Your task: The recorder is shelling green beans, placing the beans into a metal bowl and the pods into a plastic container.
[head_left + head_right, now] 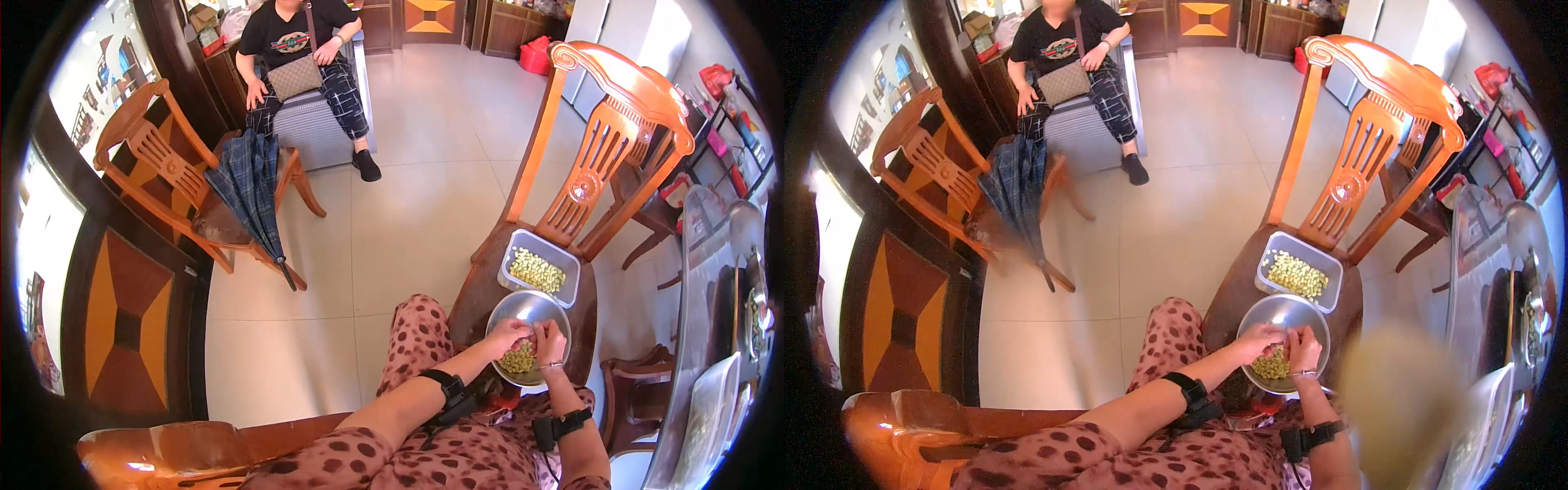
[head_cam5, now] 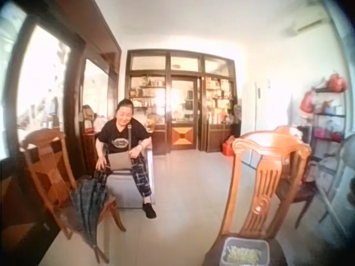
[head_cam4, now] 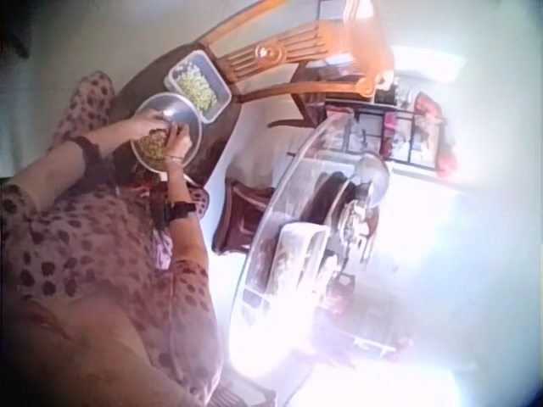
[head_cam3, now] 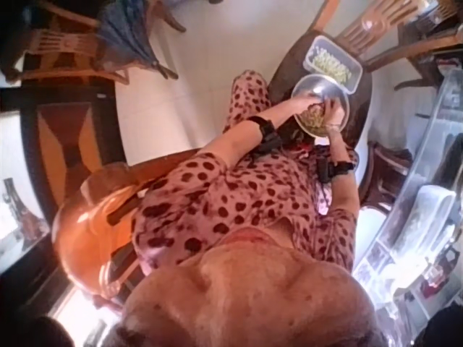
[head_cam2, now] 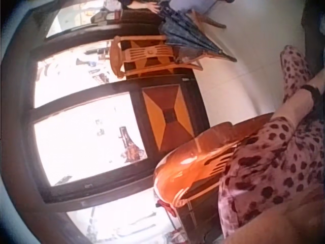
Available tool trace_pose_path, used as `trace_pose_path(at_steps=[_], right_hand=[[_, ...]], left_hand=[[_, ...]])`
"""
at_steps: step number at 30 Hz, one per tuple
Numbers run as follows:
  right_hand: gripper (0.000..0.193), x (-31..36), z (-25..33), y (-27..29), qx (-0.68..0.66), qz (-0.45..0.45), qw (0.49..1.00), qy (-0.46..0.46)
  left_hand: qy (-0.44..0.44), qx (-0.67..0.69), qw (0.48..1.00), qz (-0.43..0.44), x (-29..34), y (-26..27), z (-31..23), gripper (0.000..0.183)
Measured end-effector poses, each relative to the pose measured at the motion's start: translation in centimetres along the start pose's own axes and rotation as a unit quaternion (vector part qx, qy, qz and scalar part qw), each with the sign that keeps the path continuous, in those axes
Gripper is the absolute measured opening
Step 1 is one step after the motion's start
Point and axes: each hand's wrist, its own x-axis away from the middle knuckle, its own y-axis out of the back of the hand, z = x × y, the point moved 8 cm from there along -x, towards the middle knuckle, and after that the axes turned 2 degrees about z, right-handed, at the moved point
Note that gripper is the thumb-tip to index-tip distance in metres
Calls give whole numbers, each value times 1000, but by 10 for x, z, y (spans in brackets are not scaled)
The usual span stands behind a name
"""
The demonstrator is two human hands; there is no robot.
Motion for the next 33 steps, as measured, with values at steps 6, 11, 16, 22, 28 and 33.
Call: trace_pose_path(at_steps=[6, 11, 16, 22, 28, 33], right_hand=[[24, -4, -30, -3, 178, 15, 980, 88], [16, -12, -61, -10, 170, 80, 982, -21], [25, -23, -53, -57, 181, 142, 968, 100], [25, -17, -14, -91, 338, 140, 910, 194], [17, -30, -101, -96, -24, 198, 979, -48], [15, -33, -99, -56, 166, 97, 978, 80]], left_hand=[[-32, 103, 994, -9, 2, -1, -9, 13], [-18, 141, 990, -9, 4, 9, -15, 13], [11, 194, 981, -2, 10, 6, -27, 22], [-10, 199, 980, 28, 11, 7, -37, 22], [-22, 153, 987, 33, 7, 1, -30, 13], [-1, 133, 990, 48, 4, -2, -25, 15]])
